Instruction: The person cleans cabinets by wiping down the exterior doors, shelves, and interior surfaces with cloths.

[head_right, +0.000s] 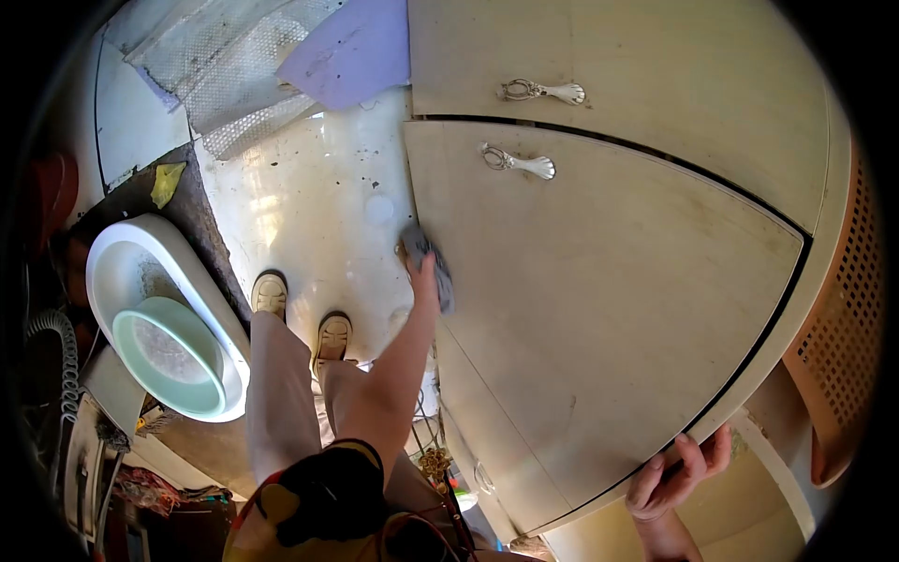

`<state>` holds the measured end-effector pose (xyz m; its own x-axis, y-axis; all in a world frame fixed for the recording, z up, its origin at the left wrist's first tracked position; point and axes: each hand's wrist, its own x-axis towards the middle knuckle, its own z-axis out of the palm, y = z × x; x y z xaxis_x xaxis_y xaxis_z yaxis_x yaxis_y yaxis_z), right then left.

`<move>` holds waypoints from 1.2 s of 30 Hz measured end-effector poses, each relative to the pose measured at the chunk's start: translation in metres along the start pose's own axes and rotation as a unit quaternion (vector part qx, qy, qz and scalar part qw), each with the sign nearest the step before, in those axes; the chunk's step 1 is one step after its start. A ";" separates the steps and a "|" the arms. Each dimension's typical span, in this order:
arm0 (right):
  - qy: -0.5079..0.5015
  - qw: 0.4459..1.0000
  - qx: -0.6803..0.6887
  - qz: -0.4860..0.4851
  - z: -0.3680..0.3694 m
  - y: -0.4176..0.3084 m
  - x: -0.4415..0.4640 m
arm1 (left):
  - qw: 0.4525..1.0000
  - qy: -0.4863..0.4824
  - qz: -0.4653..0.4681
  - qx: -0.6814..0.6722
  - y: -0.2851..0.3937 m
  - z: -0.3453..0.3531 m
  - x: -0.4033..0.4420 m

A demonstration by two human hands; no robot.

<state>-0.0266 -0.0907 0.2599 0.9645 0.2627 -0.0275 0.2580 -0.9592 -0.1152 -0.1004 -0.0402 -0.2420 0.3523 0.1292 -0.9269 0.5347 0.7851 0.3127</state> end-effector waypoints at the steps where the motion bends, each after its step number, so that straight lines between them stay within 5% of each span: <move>1: -0.003 1.000 -0.003 0.002 0.000 0.000 0.000 | 1.000 0.020 -0.012 0.005 -0.029 -0.015 -0.007; 4: -0.009 1.000 -0.007 -0.009 -0.002 0.000 0.002 | 0.983 0.058 -0.155 -0.079 -0.037 -0.027 -0.035; 7: 0.004 1.000 0.028 0.002 0.001 0.002 -0.001 | 0.996 -0.030 -0.054 -0.057 0.000 -0.005 0.015; 11: -0.003 1.000 -0.013 -0.007 0.000 0.002 -0.001 | 0.986 -0.079 0.139 -0.043 0.130 0.081 0.089; 13: -0.008 1.000 -0.020 -0.009 -0.001 0.001 0.002 | 0.976 -0.145 0.159 -0.032 0.183 0.111 0.098; 16: -0.015 1.000 -0.023 -0.012 -0.003 0.001 0.001 | 0.969 -0.090 0.228 -0.005 0.177 0.113 0.081; 24: 0.009 1.000 0.016 -0.010 0.002 -0.001 0.004 | 0.997 0.021 0.024 0.069 0.007 0.002 -0.056; 27: 0.012 1.000 0.026 -0.009 0.004 -0.002 0.007 | 0.999 -0.020 -0.031 0.025 0.009 0.002 -0.069; 33: 0.015 1.000 0.001 0.014 0.003 -0.008 0.006 | 0.961 -0.173 0.214 -0.019 0.208 0.120 -0.045; 36: 0.012 1.000 0.002 -0.001 0.003 -0.009 0.010 | 0.956 -0.116 0.262 0.063 0.209 0.123 -0.068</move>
<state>-0.0195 -0.0793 0.2575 0.9651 0.2618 -0.0037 0.2595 -0.9584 -0.1191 0.0818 0.0408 -0.0881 0.7500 0.3356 -0.5699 0.3209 0.5688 0.7573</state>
